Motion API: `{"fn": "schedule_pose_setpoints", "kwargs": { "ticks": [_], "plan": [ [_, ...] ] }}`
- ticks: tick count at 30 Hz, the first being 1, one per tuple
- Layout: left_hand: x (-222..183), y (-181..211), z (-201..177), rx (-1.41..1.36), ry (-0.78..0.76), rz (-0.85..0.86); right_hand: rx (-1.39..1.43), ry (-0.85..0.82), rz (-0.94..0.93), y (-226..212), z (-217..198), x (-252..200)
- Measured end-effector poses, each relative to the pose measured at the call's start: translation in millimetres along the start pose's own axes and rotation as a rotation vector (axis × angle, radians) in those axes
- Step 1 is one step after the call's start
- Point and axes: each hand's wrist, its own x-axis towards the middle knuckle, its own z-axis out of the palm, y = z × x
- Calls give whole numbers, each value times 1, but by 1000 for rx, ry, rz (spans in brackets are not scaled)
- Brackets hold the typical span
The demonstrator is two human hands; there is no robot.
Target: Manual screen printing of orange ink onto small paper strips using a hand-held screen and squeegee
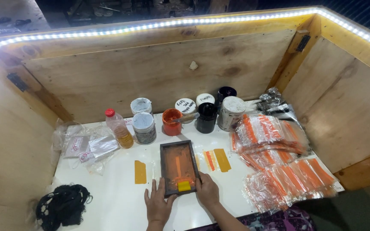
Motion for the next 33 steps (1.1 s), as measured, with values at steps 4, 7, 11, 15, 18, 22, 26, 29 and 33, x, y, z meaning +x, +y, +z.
{"fn": "schedule_pose_setpoints", "kwargs": {
  "ticks": [4,7,11,15,18,22,26,29,33],
  "plan": [
    [0,-6,5,-2,46,69,-7,-3,-14,-4,-3,-2],
    [1,-9,10,-3,75,97,-10,-7,-16,-3,-2,-1],
    [1,-11,11,-37,77,86,-3,25,-56,4,2,0],
    [1,-9,10,-25,42,61,-7,35,-79,9,6,-1],
    [1,-9,10,-24,36,49,-14,39,-90,10,7,-2],
    [1,-12,14,-40,69,72,25,25,-79,5,2,-5],
    [2,-18,19,-114,164,96,-38,54,-265,24,12,1],
    [1,-20,19,-131,241,107,-49,53,-396,24,11,-1],
    [1,-23,23,-112,271,109,-16,76,-416,24,10,-4]
  ]
}}
